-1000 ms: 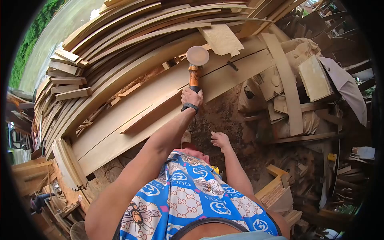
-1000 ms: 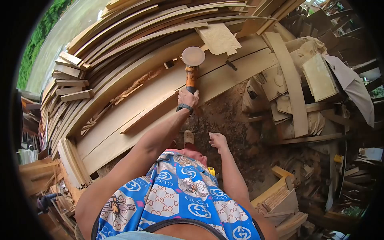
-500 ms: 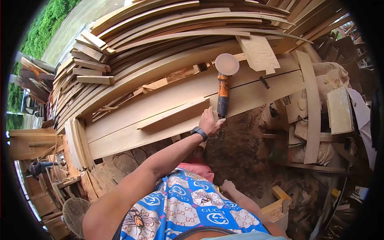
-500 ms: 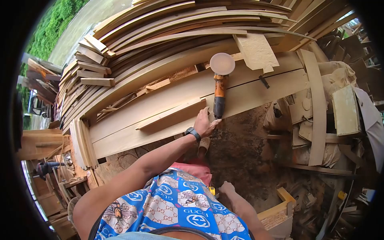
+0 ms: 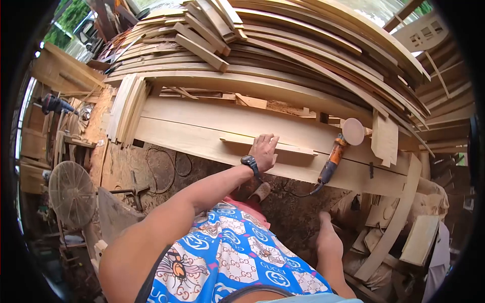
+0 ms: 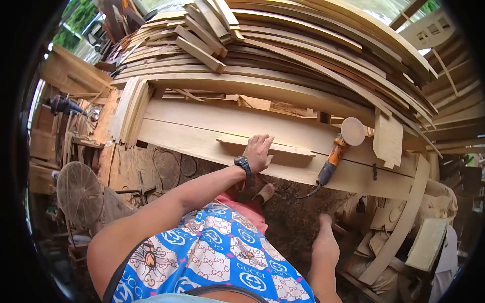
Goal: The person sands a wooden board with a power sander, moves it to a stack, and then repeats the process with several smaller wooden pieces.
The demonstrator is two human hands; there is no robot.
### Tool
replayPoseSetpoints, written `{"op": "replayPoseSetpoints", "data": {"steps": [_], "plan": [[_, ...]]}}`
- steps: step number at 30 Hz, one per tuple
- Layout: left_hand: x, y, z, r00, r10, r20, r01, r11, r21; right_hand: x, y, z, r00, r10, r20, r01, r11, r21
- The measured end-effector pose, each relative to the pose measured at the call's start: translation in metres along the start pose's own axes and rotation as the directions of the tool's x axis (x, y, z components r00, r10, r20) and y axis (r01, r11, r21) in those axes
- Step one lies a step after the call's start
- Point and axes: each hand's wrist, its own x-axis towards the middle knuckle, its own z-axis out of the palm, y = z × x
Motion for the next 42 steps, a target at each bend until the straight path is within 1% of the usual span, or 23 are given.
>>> {"op": "replayPoseSetpoints", "data": {"steps": [1, 2, 3, 4, 6, 8, 10, 11, 12, 13, 14, 15, 19, 20, 22, 23, 24, 26, 27, 31, 35, 39, 42], "plan": [[-0.002, -0.012, -0.004, 0.999, -0.038, -0.019, 0.038, 0.999, 0.013, 0.005, 0.001, -0.002, 0.999, -0.041, 0.016, 0.043, 0.995, -0.095], [0.000, -0.020, -0.004, 0.995, -0.076, 0.063, 0.072, 0.995, 0.074, 0.016, 0.007, -0.007, 0.997, -0.071, 0.032, 0.076, 0.982, -0.171], [-0.001, -0.027, -0.005, 0.983, -0.120, 0.142, 0.101, 0.986, 0.135, 0.069, 0.017, 0.006, 0.994, -0.079, 0.074, 0.096, 0.960, -0.264], [-0.005, -0.040, -0.004, 0.981, -0.160, 0.114, 0.141, 0.978, 0.155, 0.145, 0.032, 0.029, 0.987, -0.091, 0.135, 0.137, 0.915, -0.379], [-0.008, -0.066, 0.005, 0.932, -0.227, 0.282, 0.162, 0.958, 0.235, 0.282, 0.067, 0.080, 0.962, -0.091, 0.256, 0.219, 0.816, -0.534], [-0.016, -0.086, 0.006, 0.947, -0.216, 0.239, 0.165, 0.962, 0.218, 0.341, 0.100, 0.119, 0.944, -0.076, 0.322, 0.241, 0.825, -0.512], [-0.025, -0.100, 0.009, 0.949, -0.119, 0.291, 0.092, 0.990, 0.106, 0.375, 0.132, 0.152, 0.924, -0.057, 0.377, 0.223, 0.884, -0.412], [-0.028, -0.102, -0.004, 0.936, -0.129, 0.328, 0.117, 0.992, 0.057, 0.406, 0.154, 0.167, 0.913, -0.043, 0.405, 0.205, 0.908, -0.365], [-0.032, -0.101, -0.023, 0.935, -0.140, 0.326, 0.127, 0.990, 0.061, 0.475, 0.193, 0.188, 0.878, -0.036, 0.478, 0.233, 0.903, -0.360], [-0.037, -0.101, -0.045, 0.902, -0.249, 0.352, 0.267, 0.964, -0.002, 0.337, 0.154, 0.181, 0.919, 0.026, 0.393, 0.064, 0.975, -0.215], [-0.047, -0.107, -0.059, 0.855, -0.349, 0.384, 0.401, 0.914, -0.062, 0.255, 0.135, 0.184, 0.952, 0.039, 0.304, -0.021, 0.998, -0.063], [-0.062, -0.120, -0.073, 0.862, -0.405, 0.303, 0.442, 0.895, -0.062, 0.252, 0.148, 0.197, 0.940, 0.019, 0.339, 0.009, 0.997, -0.081], [-0.118, -0.180, -0.149, 0.853, -0.487, 0.190, 0.513, 0.848, -0.130, 0.229, 0.177, 0.219, 0.920, 0.003, 0.391, 0.080, 0.978, -0.195], [-0.128, -0.195, -0.168, 0.824, -0.554, 0.119, 0.566, 0.806, -0.171, 0.220, 0.178, 0.226, 0.919, -0.001, 0.395, 0.098, 0.969, -0.225], [-0.146, -0.236, -0.203, 0.801, -0.589, -0.104, 0.571, 0.805, -0.162, 0.201, 0.178, 0.239, 0.914, -0.018, 0.406, 0.143, 0.950, -0.279], [-0.149, -0.257, -0.225, 0.799, -0.551, -0.243, 0.530, 0.835, -0.149, 0.187, 0.174, 0.245, 0.912, -0.032, 0.410, 0.171, 0.936, -0.307], [-0.151, -0.282, -0.241, 0.742, -0.580, -0.336, 0.574, 0.809, -0.126, 0.174, 0.170, 0.248, 0.911, -0.051, 0.410, 0.202, 0.920, -0.335], [-0.157, -0.342, -0.271, 0.689, -0.568, -0.450, 0.625, 0.780, -0.028, 0.149, 0.152, 0.258, 0.904, -0.093, 0.416, 0.268, 0.883, -0.385], [-0.157, -0.368, -0.287, 0.662, -0.573, -0.483, 0.691, 0.716, 0.098, 0.133, 0.139, 0.263, 0.900, -0.123, 0.419, 0.306, 0.861, -0.405], [-0.159, -0.461, -0.337, 0.624, -0.574, -0.530, 0.743, 0.645, 0.178, 0.067, 0.087, 0.281, 0.865, -0.246, 0.437, 0.451, 0.762, -0.464], [-0.163, -0.509, -0.351, 0.609, -0.583, -0.538, 0.766, 0.607, 0.209, 0.011, 0.052, 0.292, 0.818, -0.330, 0.470, 0.557, 0.655, -0.510], [-0.170, -0.530, -0.378, 0.590, -0.625, -0.511, 0.795, 0.561, 0.232, -0.028, 0.036, 0.305, 0.776, -0.349, 0.525, 0.625, 0.538, -0.567], [-0.171, -0.515, -0.386, 0.555, -0.642, -0.529, 0.819, 0.531, 0.216, -0.040, 0.026, 0.310, 0.741, -0.320, 0.590, 0.669, 0.430, -0.606]]}}
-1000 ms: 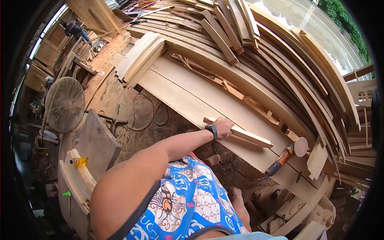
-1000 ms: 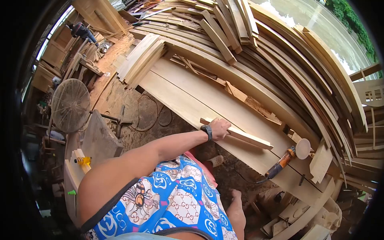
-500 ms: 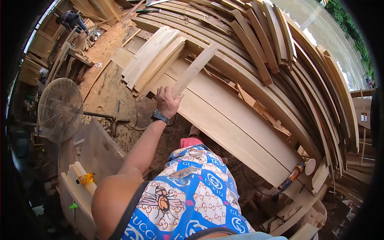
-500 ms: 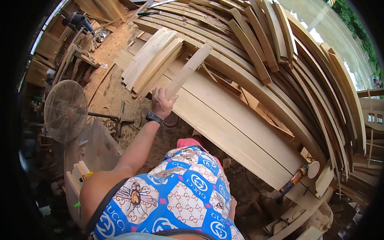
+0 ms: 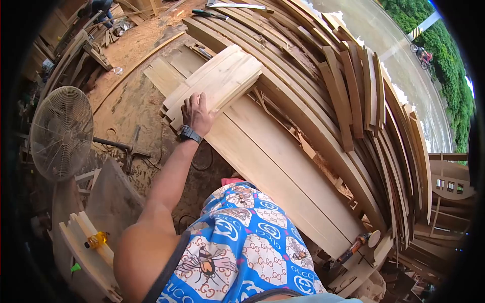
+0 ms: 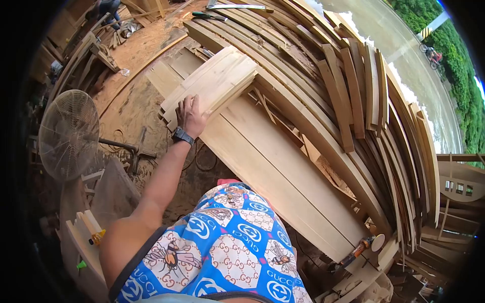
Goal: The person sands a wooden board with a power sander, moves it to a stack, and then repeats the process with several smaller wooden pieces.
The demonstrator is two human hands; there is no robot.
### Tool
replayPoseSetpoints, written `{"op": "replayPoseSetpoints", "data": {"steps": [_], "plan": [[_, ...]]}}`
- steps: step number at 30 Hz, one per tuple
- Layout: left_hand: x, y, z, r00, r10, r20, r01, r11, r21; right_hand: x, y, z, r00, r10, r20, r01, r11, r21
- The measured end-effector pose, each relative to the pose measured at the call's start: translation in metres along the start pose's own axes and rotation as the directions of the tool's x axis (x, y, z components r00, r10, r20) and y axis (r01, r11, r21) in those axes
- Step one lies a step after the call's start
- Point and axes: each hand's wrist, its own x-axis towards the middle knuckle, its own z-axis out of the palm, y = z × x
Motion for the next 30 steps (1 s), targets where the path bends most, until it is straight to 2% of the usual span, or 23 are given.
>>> {"op": "replayPoseSetpoints", "data": {"steps": [2, 3, 4, 5, 6, 7, 8, 10, 12, 13, 16, 18, 20, 21, 22, 23, 24, 25, 27, 28, 29, 30], "plan": [[-0.009, -0.006, 0.002, 0.992, 0.033, 0.121, -0.042, 0.997, 0.071, 0.003, -0.013, -0.006, 0.998, -0.038, 0.048, 0.042, 0.996, -0.080], [-0.013, -0.012, 0.001, 0.977, -0.015, 0.215, 0.000, 0.998, 0.070, 0.005, -0.021, -0.009, 0.994, -0.073, 0.078, 0.082, 0.990, -0.119], [-0.021, -0.017, 0.002, 0.981, -0.026, 0.190, 0.011, 0.997, 0.080, 0.009, -0.032, -0.012, 0.986, -0.127, 0.111, 0.143, 0.977, -0.156], [-0.028, -0.024, 0.001, 0.978, -0.071, 0.196, 0.049, 0.992, 0.119, 0.009, -0.045, -0.017, 0.958, -0.242, 0.156, 0.269, 0.945, -0.187], [-0.031, -0.035, -0.003, 0.975, -0.126, 0.183, 0.095, 0.982, 0.166, 0.012, -0.057, -0.024, 0.886, -0.417, 0.202, 0.454, 0.868, -0.201], [-0.033, -0.043, -0.009, 0.978, -0.114, 0.176, 0.095, 0.989, 0.111, 0.024, -0.075, -0.025, 0.805, -0.543, 0.238, 0.588, 0.781, -0.209], [-0.035, -0.048, -0.011, 0.981, -0.098, 0.170, 0.089, 0.994, 0.059, 0.064, -0.110, -0.010, 0.989, -0.135, 0.060, 0.147, 0.916, -0.374], [-0.036, -0.054, -0.006, 0.980, -0.097, 0.174, 0.087, 0.994, 0.063, 0.087, -0.147, -0.013, 0.979, -0.195, -0.055, 0.170, 0.939, -0.298], [-0.036, -0.058, -0.005, 0.981, -0.116, 0.157, 0.105, 0.991, 0.077, 0.061, -0.209, -0.015, 0.935, -0.323, -0.144, 0.258, 0.902, -0.345], [-0.035, -0.057, -0.003, 0.978, -0.120, 0.171, 0.109, 0.991, 0.072, 0.050, -0.231, -0.014, 0.916, -0.367, -0.162, 0.306, 0.901, -0.308], [-0.037, -0.057, 0.001, 0.981, -0.127, 0.149, 0.121, 0.992, 0.045, 0.069, -0.245, -0.013, 0.892, -0.431, -0.136, 0.388, 0.884, -0.260], [-0.040, -0.056, 0.003, 0.976, -0.150, 0.157, 0.145, 0.988, 0.045, 0.079, -0.245, -0.009, 0.901, -0.423, -0.096, 0.387, 0.885, -0.260], [-0.043, -0.061, 0.002, 0.983, -0.127, 0.129, 0.135, 0.990, -0.050, 0.086, -0.242, -0.010, 0.878, -0.470, 0.088, 0.432, 0.702, -0.566], [-0.045, -0.056, -0.010, 0.982, -0.132, 0.135, 0.140, 0.989, -0.050, 0.068, -0.253, -0.012, 0.886, -0.420, 0.197, 0.463, 0.767, -0.445], [-0.050, -0.057, -0.014, 0.981, -0.144, 0.133, 0.151, 0.988, -0.038, 0.043, -0.267, -0.017, 0.882, -0.421, 0.212, 0.470, 0.760, -0.448], [-0.055, -0.055, -0.016, 0.987, -0.117, 0.112, 0.125, 0.990, -0.071, 0.016, -0.282, -0.023, 0.704, -0.590, 0.395, 0.591, 0.796, 0.134], [-0.059, -0.053, -0.018, 0.992, -0.083, 0.090, 0.093, 0.990, -0.106, 0.000, -0.294, -0.026, 0.472, -0.785, 0.401, 0.426, 0.602, 0.675], [-0.061, -0.045, -0.030, 1.000, -0.007, 0.009, 0.008, 0.992, -0.129, 0.000, -0.302, -0.029, 0.469, -0.787, 0.400, 0.423, 0.598, 0.681], [-0.076, -0.029, -0.035, 0.998, 0.040, -0.041, -0.045, 0.987, -0.152, -0.009, -0.323, -0.033, 0.110, -0.941, 0.321, 0.119, 0.333, 0.936], [-0.084, -0.020, -0.033, 0.993, 0.074, -0.096, -0.090, 0.980, -0.180, -0.019, -0.349, -0.036, 0.675, -0.639, 0.368, 0.426, 0.745, 0.514], [-0.091, -0.012, -0.030, 0.993, 0.073, -0.096, -0.089, 0.981, -0.174, -0.014, -0.351, -0.034, 0.672, -0.640, 0.373, 0.424, 0.745, 0.515], [-0.096, -0.005, -0.026, 0.994, 0.049, -0.098, -0.077, 0.949, -0.306, -0.001, -0.356, -0.032, 0.768, -0.593, 0.241, 0.635, 0.752, -0.176]]}}
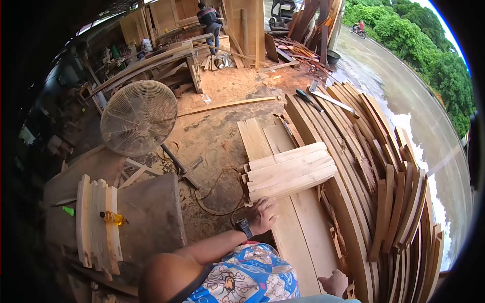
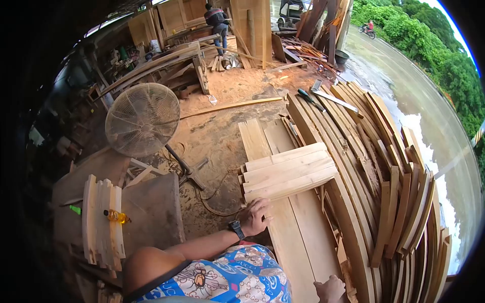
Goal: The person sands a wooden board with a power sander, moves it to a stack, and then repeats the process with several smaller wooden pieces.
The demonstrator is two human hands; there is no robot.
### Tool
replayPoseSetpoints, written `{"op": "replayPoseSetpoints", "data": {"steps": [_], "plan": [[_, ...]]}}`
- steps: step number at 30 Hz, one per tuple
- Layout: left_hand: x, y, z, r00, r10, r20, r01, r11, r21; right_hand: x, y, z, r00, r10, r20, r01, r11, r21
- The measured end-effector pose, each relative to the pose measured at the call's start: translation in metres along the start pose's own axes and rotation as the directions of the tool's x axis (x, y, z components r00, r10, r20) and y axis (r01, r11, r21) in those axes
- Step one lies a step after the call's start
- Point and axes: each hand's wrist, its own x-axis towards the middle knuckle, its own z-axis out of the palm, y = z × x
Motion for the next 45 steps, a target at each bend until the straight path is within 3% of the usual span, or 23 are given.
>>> {"op": "replayPoseSetpoints", "data": {"steps": [1, 2, 4, 6, 8, 10, 12, 13, 14, 16, 17, 20, 22, 24, 27, 30, 32, 33, 36, 38, 41, 44, 45], "plan": [[-0.005, 0.004, 0.004, 1.000, -0.026, -0.006, 0.025, 0.991, -0.134, 0.010, 0.002, -0.003, 0.985, 0.003, -0.171, -0.118, 0.738, -0.664], [-0.010, 0.005, 0.007, 0.999, -0.031, -0.008, 0.030, 0.991, -0.127, 0.011, -0.011, -0.006, 0.980, -0.164, -0.116, 0.162, 0.986, -0.026], [-0.021, 0.007, 0.013, 0.997, 0.010, -0.079, -0.026, 0.977, -0.213, -0.001, -0.048, -0.009, 0.892, -0.440, -0.107, 0.372, 0.579, 0.725], [-0.023, 0.005, 0.018, 0.987, 0.038, -0.153, -0.069, 0.977, -0.202, 0.026, -0.067, 0.011, 0.857, -0.172, -0.486, 0.247, 0.964, 0.095], [-0.018, 0.015, -0.001, 0.987, -0.113, 0.112, 0.137, 0.959, -0.247, 0.007, -0.079, 0.038, 0.884, -0.467, -0.026, 0.234, 0.489, -0.840], [-0.005, 0.015, -0.018, 0.992, -0.061, 0.113, 0.089, 0.961, -0.261, 0.001, -0.079, 0.011, 0.687, -0.019, 0.726, 0.577, 0.621, -0.530], [0.003, 0.011, -0.028, 0.994, -0.013, 0.108, 0.042, 0.961, -0.274, -0.050, -0.167, -0.023, 0.833, 0.185, 0.521, 0.203, 0.774, -0.600], [0.003, 0.007, -0.030, 0.989, -0.068, 0.128, 0.099, 0.960, -0.261, -0.068, -0.166, -0.042, 0.924, -0.275, 0.267, 0.381, 0.734, -0.562], [0.002, 0.003, -0.028, 0.982, -0.118, 0.148, 0.152, 0.956, -0.251, -0.076, -0.161, -0.057, 0.741, -0.670, -0.046, 0.525, 0.621, -0.583], [-0.001, -0.003, -0.023, 0.981, -0.125, 0.147, 0.161, 0.950, -0.267, -0.054, -0.152, -0.042, 0.266, -0.487, -0.832, 0.328, 0.857, -0.397], [-0.001, 0.004, -0.033, 0.974, -0.141, 0.176, 0.181, 0.955, -0.235, -0.043, -0.149, -0.031, 0.125, -0.713, -0.689, 0.435, 0.664, -0.608], [-0.008, 0.016, -0.036, 0.965, -0.153, 0.213, 0.206, 0.945, -0.253, -0.082, -0.177, -0.032, 0.837, -0.200, 0.510, 0.547, 0.325, -0.771], [-0.012, 0.018, -0.035, 0.965, -0.152, 0.214, 0.214, 0.929, -0.301, -0.085, -0.175, -0.067, 0.803, 0.270, 0.532, 0.282, 0.613, -0.738], [-0.025, 0.023, -0.035, 0.945, -0.147, 0.291, 0.238, 0.921, -0.309, -0.153, -0.206, -0.079, 0.644, -0.762, 0.071, 0.618, 0.463, -0.635], [-0.043, 0.022, -0.023, 0.935, -0.152, 0.322, 0.245, 0.931, -0.272, -0.122, -0.138, -0.117, 0.158, -0.740, -0.654, 0.541, 0.619, -0.570], [-0.051, 0.032, -0.028, 0.922, -0.147, 0.357, 0.243, 0.939, -0.243, -0.128, -0.168, -0.082, 0.586, -0.696, -0.414, 0.531, 0.716, -0.452], [-0.058, 0.034, -0.033, 0.915, -0.149, 0.376, 0.247, 0.942, -0.228, -0.160, -0.176, -0.092, 0.887, 0.269, 0.375, 0.299, 0.285, -0.911], [-0.059, 0.036, -0.034, 0.909, -0.150, 0.389, 0.249, 0.944, -0.218, -0.186, -0.186, -0.097, 0.909, -0.197, 0.368, 0.411, 0.579, -0.704], [-0.073, 0.040, -0.033, 0.935, -0.160, 0.315, 0.232, 0.951, -0.205, -0.198, -0.154, -0.126, 0.657, -0.726, -0.205, 0.573, 0.657, -0.491], [-0.079, 0.049, -0.035, 0.938, -0.151, 0.313, 0.220, 0.955, -0.199, -0.182, -0.118, -0.150, -0.001, -0.752, -0.659, 0.423, 0.597, -0.682], [-0.092, 0.074, -0.044, 0.932, -0.193, 0.306, 0.254, 0.952, -0.171, -0.210, -0.175, -0.078, 0.807, -0.573, 0.140, 0.361, 0.293, -0.885], [-0.119, 0.093, -0.041, 0.931, -0.192, 0.309, 0.265, 0.940, -0.214, -0.237, -0.164, -0.125, 0.923, 0.163, 0.349, 0.188, 0.599, -0.778], [-0.129, 0.099, -0.039, 0.927, -0.184, 0.328, 0.265, 0.938, -0.222, -0.260, -0.161, -0.132, 0.861, -0.409, 0.301, 0.490, 0.511, -0.707]]}}
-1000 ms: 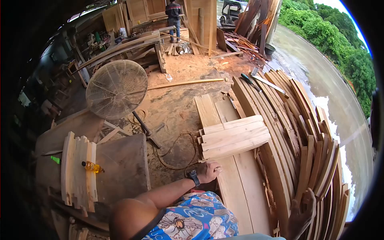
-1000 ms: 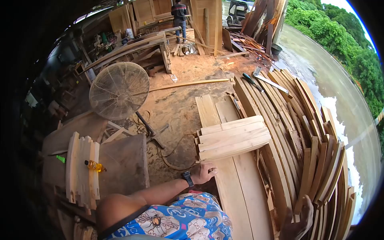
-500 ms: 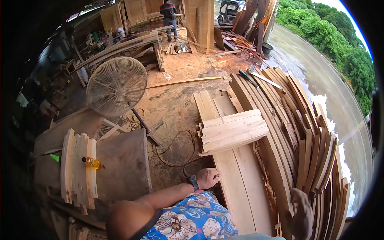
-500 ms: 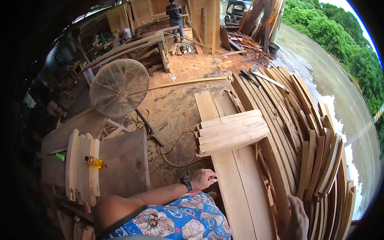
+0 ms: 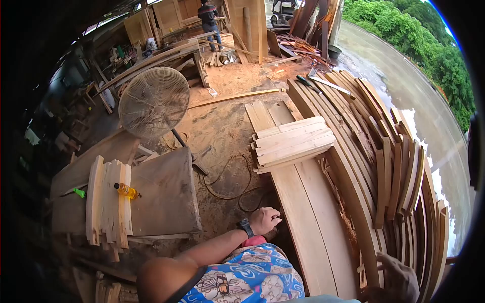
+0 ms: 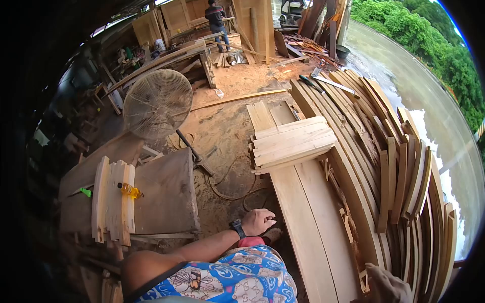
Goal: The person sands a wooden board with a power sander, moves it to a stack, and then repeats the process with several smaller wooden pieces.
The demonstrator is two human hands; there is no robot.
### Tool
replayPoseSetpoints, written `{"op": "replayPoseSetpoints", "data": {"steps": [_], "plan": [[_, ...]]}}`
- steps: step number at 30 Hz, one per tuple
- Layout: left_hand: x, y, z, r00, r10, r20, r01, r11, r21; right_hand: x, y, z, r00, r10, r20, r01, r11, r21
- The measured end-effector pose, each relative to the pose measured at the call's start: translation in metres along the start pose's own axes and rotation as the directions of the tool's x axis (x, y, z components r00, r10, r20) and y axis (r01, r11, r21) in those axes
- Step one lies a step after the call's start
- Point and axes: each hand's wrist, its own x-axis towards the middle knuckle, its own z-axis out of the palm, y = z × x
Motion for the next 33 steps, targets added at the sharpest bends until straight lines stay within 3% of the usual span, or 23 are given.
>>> {"op": "replayPoseSetpoints", "data": {"steps": [1, 2, 5, 6, 7, 8, 10, 11, 12, 13, 15, 17, 18, 19, 21, 22, 24, 27, 28, 29, 30, 31, 33], "plan": [[-0.012, 0.000, 0.007, 1.000, -0.005, 0.007, 0.005, 1.000, -0.001, -0.020, -0.007, 0.002, 0.833, -0.313, -0.456, 0.285, 0.949, -0.131], [-0.022, -0.001, 0.017, 0.999, -0.008, 0.038, 0.007, 1.000, 0.014, -0.034, -0.015, 0.020, 0.679, -0.074, -0.730, -0.010, 0.994, -0.110], [-0.051, 0.015, 0.033, 0.995, -0.016, 0.096, 0.013, 0.999, 0.030, -0.025, 0.015, 0.070, 0.485, -0.073, -0.871, -0.073, 0.990, -0.124], [-0.058, 0.021, 0.038, 0.996, -0.002, 0.094, 0.000, 1.000, 0.018, -0.030, -0.006, 0.052, 0.846, -0.131, -0.517, -0.015, 0.963, -0.270], [-0.068, 0.025, 0.042, 0.996, 0.009, 0.092, -0.009, 1.000, 0.006, -0.039, 0.008, 0.056, 0.965, -0.211, -0.157, 0.156, 0.939, -0.305], [-0.076, 0.027, 0.045, 0.997, 0.023, 0.079, -0.022, 1.000, -0.006, -0.041, -0.009, 0.047, 0.965, 0.120, 0.235, -0.044, 0.951, -0.305], [-0.084, 0.029, 0.049, 0.995, 0.033, 0.090, -0.032, 0.999, -0.004, -0.065, 0.002, 0.041, 0.939, 0.188, 0.288, -0.178, 0.982, -0.060], [-0.094, 0.031, 0.051, 0.993, 0.033, 0.117, -0.033, 0.999, -0.009, -0.088, 0.028, 0.052, 0.995, 0.029, -0.091, -0.006, 0.971, 0.237], [-0.101, 0.034, 0.051, 0.991, 0.033, 0.126, -0.032, 0.999, -0.007, -0.100, 0.013, 0.059, 0.841, -0.069, -0.537, 0.054, 0.998, -0.045], [-0.103, 0.037, 0.051, 0.990, 0.030, 0.140, -0.032, 0.999, 0.010, -0.108, 0.022, 0.065, 0.713, 0.036, -0.700, -0.100, 0.994, -0.050], [-0.109, 0.043, 0.053, 0.987, 0.032, 0.157, -0.037, 0.999, 0.027, -0.088, 0.062, 0.119, 0.378, 0.366, -0.850, -0.083, 0.928, 0.363], [-0.109, 0.047, 0.055, 0.987, 0.074, 0.144, -0.079, 0.997, 0.025, -0.092, 0.029, 0.100, 0.931, -0.023, -0.365, -0.037, 0.987, -0.157], [-0.108, 0.048, 0.056, 0.987, 0.077, 0.142, -0.081, 0.996, 0.024, -0.105, 0.023, 0.083, 0.984, -0.051, 0.169, 0.094, 0.961, -0.260], [-0.107, 0.050, 0.057, 0.986, 0.076, 0.147, -0.080, 0.997, 0.017, -0.115, 0.020, 0.075, 0.774, 0.292, 0.561, -0.103, 0.933, -0.344], [-0.103, 0.053, 0.059, 0.986, 0.073, 0.150, -0.076, 0.997, 0.010, -0.148, 0.009, 0.047, 0.922, 0.261, 0.287, -0.321, 0.928, 0.189], [-0.104, 0.053, 0.062, 0.986, 0.067, 0.152, -0.068, 0.998, 0.004, -0.150, 0.008, 0.052, 0.919, 0.263, 0.294, -0.326, 0.926, 0.191], [-0.102, 0.058, 0.064, 0.984, 0.069, 0.162, -0.070, 0.998, -0.004, -0.148, 0.009, 0.069, 0.982, 0.171, -0.082, -0.162, 0.981, 0.104], [-0.100, 0.062, 0.068, 0.972, 0.137, 0.189, -0.139, 0.990, 0.001, -0.141, 0.006, 0.097, 0.804, -0.073, -0.591, -0.002, 0.992, -0.125], [-0.098, 0.064, 0.070, 0.972, 0.139, 0.190, -0.142, 0.990, 0.002, -0.134, 0.006, 0.096, 0.962, -0.131, -0.239, 0.075, 0.971, -0.229], [-0.099, 0.066, 0.070, 0.972, 0.138, 0.190, -0.140, 0.990, -0.002, -0.144, -0.004, 0.080, 0.971, 0.060, 0.231, 0.003, 0.965, -0.262], [-0.097, 0.068, 0.070, 0.973, 0.137, 0.185, -0.138, 0.990, -0.004, -0.145, -0.017, 0.063, 0.924, 0.270, 0.269, -0.236, 0.960, -0.153], [-0.093, 0.068, 0.069, 0.974, 0.136, 0.178, -0.138, 0.990, -0.001, -0.150, -0.023, 0.058, 0.927, 0.265, 0.266, -0.230, 0.961, -0.155], [-0.095, 0.067, 0.071, 0.976, 0.122, 0.179, -0.122, 0.992, -0.011, -0.161, -0.032, 0.053, 0.953, 0.044, -0.299, -0.129, 0.954, -0.272]]}}
